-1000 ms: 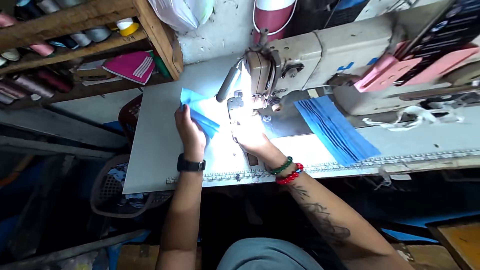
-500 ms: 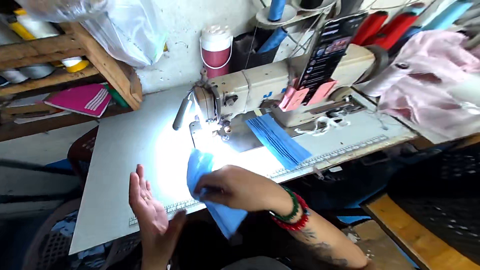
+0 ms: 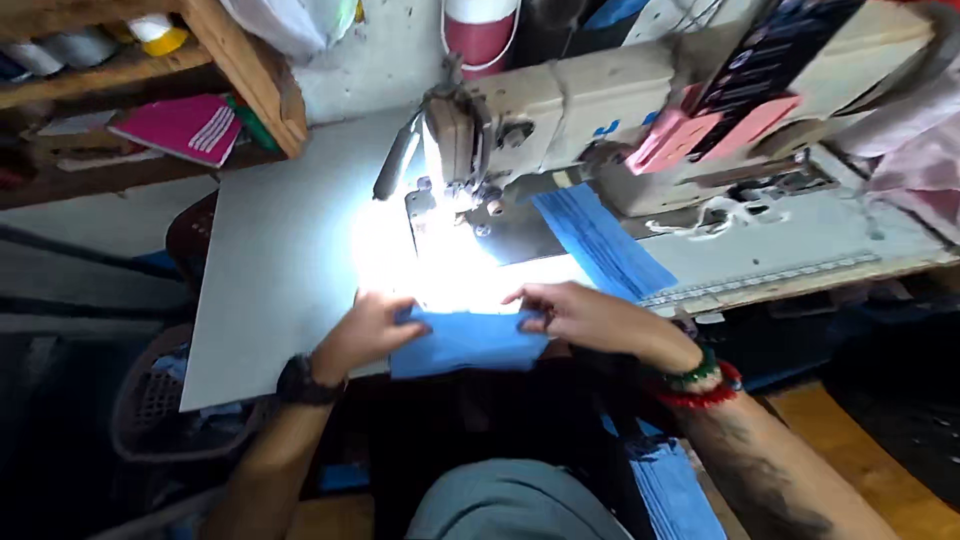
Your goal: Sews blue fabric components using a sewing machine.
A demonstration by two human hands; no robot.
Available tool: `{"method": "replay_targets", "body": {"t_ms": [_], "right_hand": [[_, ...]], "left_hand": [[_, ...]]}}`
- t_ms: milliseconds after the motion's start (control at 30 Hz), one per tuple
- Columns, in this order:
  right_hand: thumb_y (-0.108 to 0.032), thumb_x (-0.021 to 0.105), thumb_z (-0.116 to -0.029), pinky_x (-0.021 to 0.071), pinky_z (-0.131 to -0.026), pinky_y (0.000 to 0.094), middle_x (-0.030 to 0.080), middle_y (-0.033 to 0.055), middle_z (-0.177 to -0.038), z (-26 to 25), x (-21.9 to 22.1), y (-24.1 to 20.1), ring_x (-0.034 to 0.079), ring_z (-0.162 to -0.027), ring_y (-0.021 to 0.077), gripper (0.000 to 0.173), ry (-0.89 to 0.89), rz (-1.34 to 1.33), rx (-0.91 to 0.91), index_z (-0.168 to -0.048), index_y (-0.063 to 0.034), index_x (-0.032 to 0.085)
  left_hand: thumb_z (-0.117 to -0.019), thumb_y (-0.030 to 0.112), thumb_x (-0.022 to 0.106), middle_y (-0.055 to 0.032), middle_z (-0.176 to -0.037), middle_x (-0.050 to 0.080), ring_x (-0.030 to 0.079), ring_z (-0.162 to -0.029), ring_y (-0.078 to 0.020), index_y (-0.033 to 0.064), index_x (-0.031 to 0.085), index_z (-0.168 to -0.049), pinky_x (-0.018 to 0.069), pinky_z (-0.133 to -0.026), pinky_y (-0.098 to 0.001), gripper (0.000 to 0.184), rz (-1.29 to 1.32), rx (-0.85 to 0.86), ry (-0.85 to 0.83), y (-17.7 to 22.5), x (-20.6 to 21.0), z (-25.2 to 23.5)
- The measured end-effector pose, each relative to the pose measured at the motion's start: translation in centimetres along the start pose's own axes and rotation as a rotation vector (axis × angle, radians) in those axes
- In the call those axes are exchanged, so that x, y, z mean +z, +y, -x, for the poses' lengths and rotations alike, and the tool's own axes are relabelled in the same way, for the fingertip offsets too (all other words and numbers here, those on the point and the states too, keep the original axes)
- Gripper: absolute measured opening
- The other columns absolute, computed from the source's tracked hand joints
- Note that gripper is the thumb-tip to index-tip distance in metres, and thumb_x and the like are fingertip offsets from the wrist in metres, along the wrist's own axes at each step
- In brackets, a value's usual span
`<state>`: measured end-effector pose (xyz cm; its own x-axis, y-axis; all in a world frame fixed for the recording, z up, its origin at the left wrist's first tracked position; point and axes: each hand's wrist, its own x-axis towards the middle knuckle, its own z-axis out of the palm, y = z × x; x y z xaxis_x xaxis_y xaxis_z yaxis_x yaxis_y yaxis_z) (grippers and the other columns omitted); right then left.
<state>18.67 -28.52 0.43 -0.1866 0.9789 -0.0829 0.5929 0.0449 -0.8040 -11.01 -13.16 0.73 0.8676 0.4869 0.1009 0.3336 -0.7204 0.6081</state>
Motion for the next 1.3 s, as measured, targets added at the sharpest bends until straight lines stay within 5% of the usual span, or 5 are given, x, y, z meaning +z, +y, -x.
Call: {"method": "replay_targets", "body": {"t_ms": [167, 367, 467, 567, 1300], "right_hand": [[-0.006, 0.073, -0.0922, 0.0568, -0.075, 0.045, 0.071, 0.0097, -0.103, -3.0, -0.7, 0.8, 0.068, -0.085, 0.0212, 0.034, 0.177, 0.044, 0.085, -0.124, -0.0111, 0.064], [-0.01, 0.077, -0.0887, 0.0561, -0.073, 0.0572, 0.06, 0.0193, -0.123, -3.7, 0.0, 0.2, 0.067, -0.094, 0.0371, 0.042, 0.39, 0.431, 0.038, -0.128, -0.0088, 0.063], [-0.017, 0.074, -0.0916, 0.0561, -0.066, 0.0499, 0.063, 0.0129, -0.105, -1.5, 1.2, -0.2, 0.066, -0.084, 0.029, 0.021, 0.384, 0.433, -0.072, -0.11, -0.008, 0.069], [-0.028, 0.068, -0.0949, 0.0558, -0.062, 0.0467, 0.065, 0.0081, -0.1, 1.3, 3.6, 1.1, 0.065, -0.078, 0.0237, 0.02, 0.311, 0.385, -0.077, -0.108, -0.0145, 0.076], [-0.022, 0.062, -0.0988, 0.0539, -0.086, 0.0408, 0.07, 0.0055, -0.126, 5.5, 5.0, 3.4, 0.066, -0.105, 0.0226, 0.022, 0.426, 0.364, -0.135, -0.112, -0.0144, 0.079]], "left_hand": [[-0.0872, 0.034, 0.08, -0.0159, -0.095, 0.066, 0.059, -0.105, -0.0373, 0.0043, 0.075, -0.091, 0.0386, -0.088, -0.063, 0.03, -0.169, -0.111, 0.02, -2.7, -0.3, -3.8], [-0.0829, 0.04, 0.08, -0.0163, -0.131, 0.058, 0.05, -0.126, -0.0351, 0.0115, 0.068, -0.126, 0.034, -0.098, -0.0618, 0.053, -0.192, -0.106, 0.236, -3.5, 0.0, -3.7], [-0.0892, 0.029, 0.075, -0.003, -0.117, 0.067, 0.055, -0.118, -0.0253, 0.019, 0.078, -0.101, 0.0346, -0.097, -0.055, 0.016, -0.177, 0.012, 0.26, -3.2, -0.1, -0.6], [-0.0918, 0.029, 0.072, 0.0057, -0.108, 0.071, 0.057, -0.113, -0.0175, 0.0226, 0.08, -0.09, 0.0337, -0.098, -0.051, 0.011, -0.136, 0.047, 0.178, -2.8, 0.6, 3.1], [-0.0971, 0.035, 0.068, 0.0027, -0.125, 0.071, 0.046, -0.142, -0.0231, 0.0263, 0.082, -0.107, 0.0198, -0.115, -0.0631, 0.019, -0.279, -0.029, 0.259, 0.3, 3.5, 8.7]]}}
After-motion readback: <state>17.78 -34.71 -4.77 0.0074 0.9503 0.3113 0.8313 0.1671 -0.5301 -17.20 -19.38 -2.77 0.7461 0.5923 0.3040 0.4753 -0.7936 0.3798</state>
